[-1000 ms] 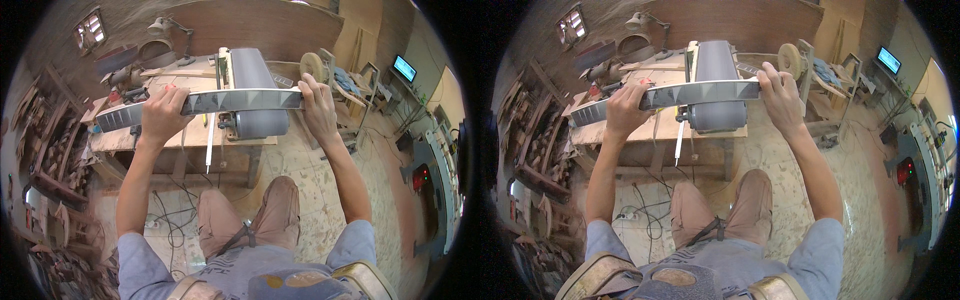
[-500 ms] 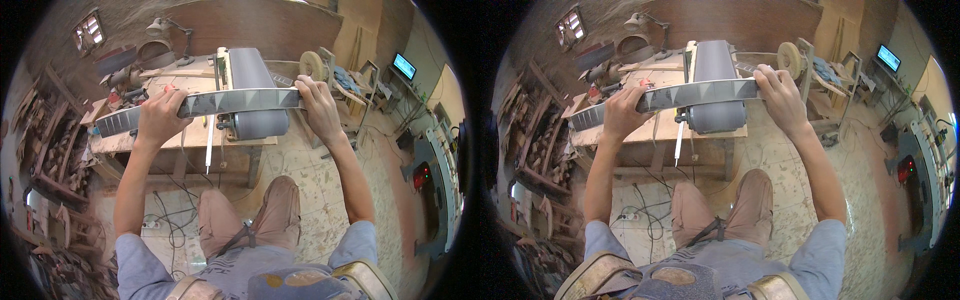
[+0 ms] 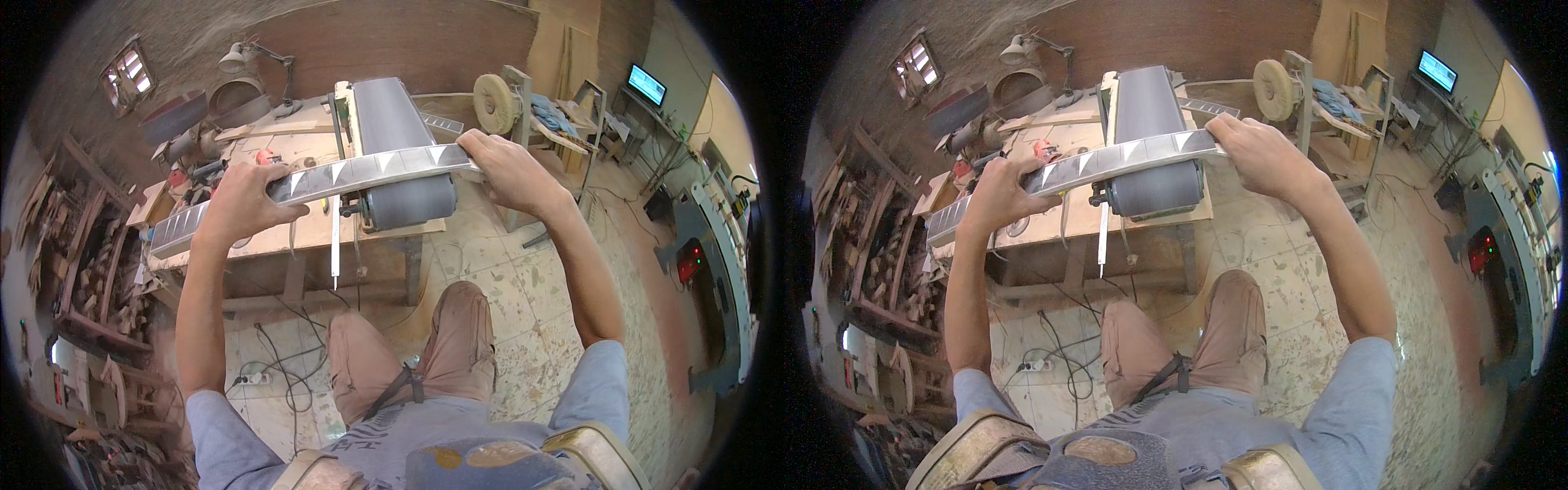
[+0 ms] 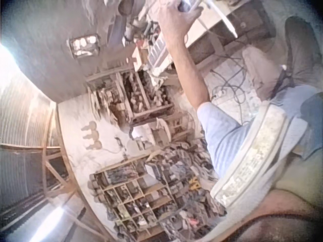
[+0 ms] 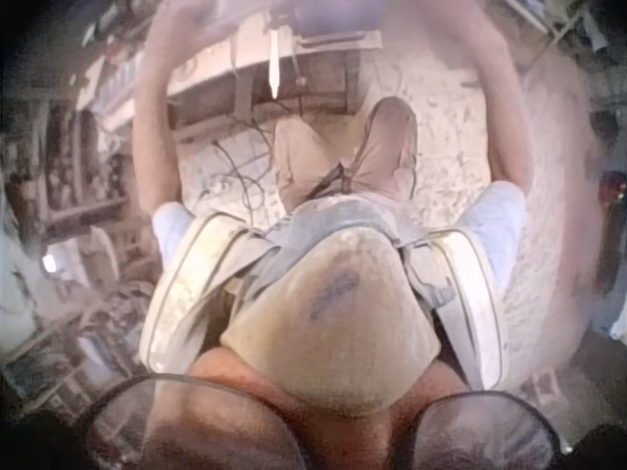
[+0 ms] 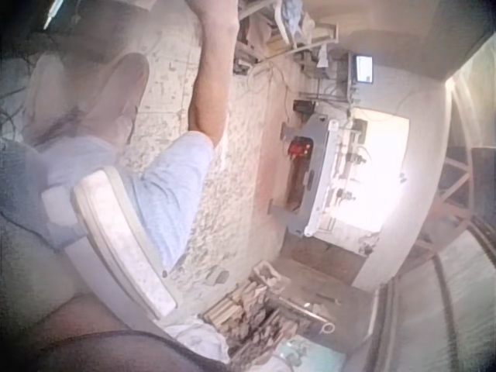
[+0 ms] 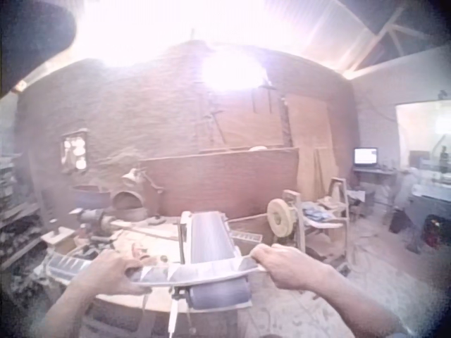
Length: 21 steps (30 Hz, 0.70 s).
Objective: The person holds a wooden guitar neck against a running belt sander to smooth its surface and then uses digital calipers to measure the thickness of the neck.
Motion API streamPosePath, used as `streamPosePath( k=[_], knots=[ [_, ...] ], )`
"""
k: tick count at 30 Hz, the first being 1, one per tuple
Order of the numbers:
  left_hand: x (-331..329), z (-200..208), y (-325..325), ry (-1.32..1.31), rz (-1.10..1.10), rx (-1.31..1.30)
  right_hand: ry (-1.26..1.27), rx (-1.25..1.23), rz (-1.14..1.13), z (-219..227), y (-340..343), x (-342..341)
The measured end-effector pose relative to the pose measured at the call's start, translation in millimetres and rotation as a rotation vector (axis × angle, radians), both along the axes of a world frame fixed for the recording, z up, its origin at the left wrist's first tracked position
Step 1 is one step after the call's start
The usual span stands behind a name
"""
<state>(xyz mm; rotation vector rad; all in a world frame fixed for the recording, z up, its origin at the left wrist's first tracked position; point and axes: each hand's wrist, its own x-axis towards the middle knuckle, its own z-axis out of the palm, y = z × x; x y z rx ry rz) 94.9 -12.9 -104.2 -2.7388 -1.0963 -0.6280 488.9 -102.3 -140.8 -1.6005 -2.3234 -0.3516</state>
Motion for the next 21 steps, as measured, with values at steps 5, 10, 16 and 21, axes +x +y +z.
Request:
streamPosePath(
  k=[5,10,16,21],
  knots=[
    [2.1,11.7,-0.7,0.073,0.066,-0.214,0.004,-0.121,-0.024,10.6,-5.0,-2.2],
    [5.1,5.0,-5.6,-0.015,0.031,-0.083,0.003,0.043,-0.023,-0.4,-4.7,-3.1],
    [4.3,-23.3,2.5,-0.117,-0.024,0.258,-0.040,0.559,-0.037,-34.4,12.4,-1.4],
    [9.9,-33.5,0.7,-0.134,-0.035,0.447,-0.082,0.769,-0.043,-40.1,17.7,5.7]
  ],
)
